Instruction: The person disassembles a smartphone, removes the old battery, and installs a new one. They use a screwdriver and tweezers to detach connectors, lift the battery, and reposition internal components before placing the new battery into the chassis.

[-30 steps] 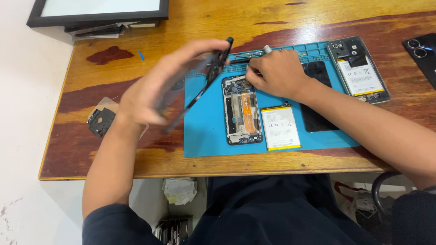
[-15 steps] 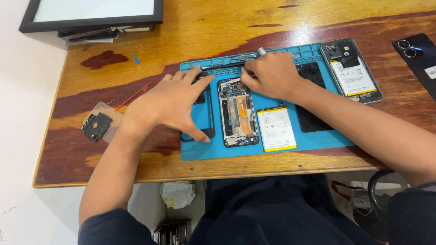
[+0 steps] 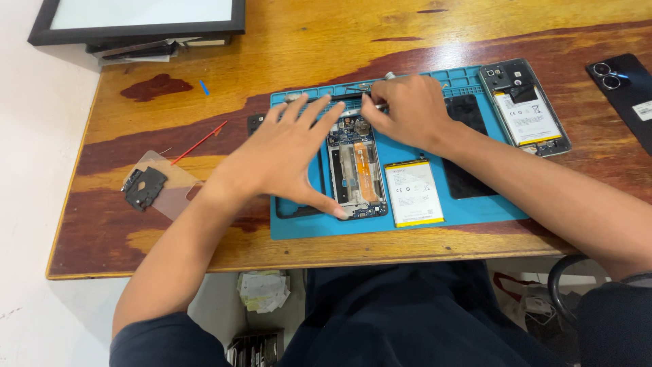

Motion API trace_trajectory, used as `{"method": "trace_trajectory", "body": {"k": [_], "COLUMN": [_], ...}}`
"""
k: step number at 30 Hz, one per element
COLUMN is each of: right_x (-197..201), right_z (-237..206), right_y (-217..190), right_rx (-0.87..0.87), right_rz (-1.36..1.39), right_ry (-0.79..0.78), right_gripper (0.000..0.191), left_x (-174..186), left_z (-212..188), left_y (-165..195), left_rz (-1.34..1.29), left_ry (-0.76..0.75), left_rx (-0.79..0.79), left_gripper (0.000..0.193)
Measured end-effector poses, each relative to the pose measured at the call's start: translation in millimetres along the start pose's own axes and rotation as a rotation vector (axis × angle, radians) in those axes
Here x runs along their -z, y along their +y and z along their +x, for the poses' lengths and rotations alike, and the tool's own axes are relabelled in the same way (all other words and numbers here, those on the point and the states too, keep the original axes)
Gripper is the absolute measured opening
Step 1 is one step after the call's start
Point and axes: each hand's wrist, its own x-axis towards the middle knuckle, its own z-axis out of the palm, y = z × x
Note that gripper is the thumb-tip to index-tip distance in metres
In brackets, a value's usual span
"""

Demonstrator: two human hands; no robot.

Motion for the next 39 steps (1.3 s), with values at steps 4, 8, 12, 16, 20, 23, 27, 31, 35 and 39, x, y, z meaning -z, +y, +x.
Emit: {"method": "trace_trajectory", "body": {"k": [4,8,12,16,20,23,27,31,35,39], "right_x": [2,6,8,9,10,12,15,22,32,36], "right_z": [1,4,4,3,2,3,4,10,15,15], "right_y": [-2,-2,-1,-4,-4,-2,4,15,30,44], "right_rx": [-0.016,0.023,0.074,0.18,0.28,0.265,0.246,0.188,0.113,0.128], "right_rz": [-0.029,-0.029,0.082,0.125,-0.02,-0.078,-0.103,-0.145,-0.086,-0.143], "right_ry": [0.04,0.008,0.003,0.078,0.113,0.131,0.156,0.071,0.017,-0.08], "right_gripper": [0.026,0.022,0.021,0.019,0.025,0.025,0.027,0.03,0.033,0.037], "left_x": [-14,-26,-29,-27,-19,-14,-11,-13,-15,-14], "left_z": [5,12,20,18,17,14,13,14,17,19], "left_y": [3,-5,-20,-28,-28,-29,-29,-31,-32,-28], "left_rz": [-0.007,0.011,0.146,0.085,0.086,0.127,0.151,0.151,0.086,0.089], "left_ry": [0.15,0.394,0.535,0.585,0.634,0.689,0.687,0.678,0.699,0.745], "left_rx": [-0.064,-0.112,-0.089,-0.101,-0.102,-0.101,-0.063,-0.047,-0.032,-0.046], "left_gripper": [0.144,0.097,0.035,0.014,0.008,0.007,0.01,0.011,0.008,0.008]}}
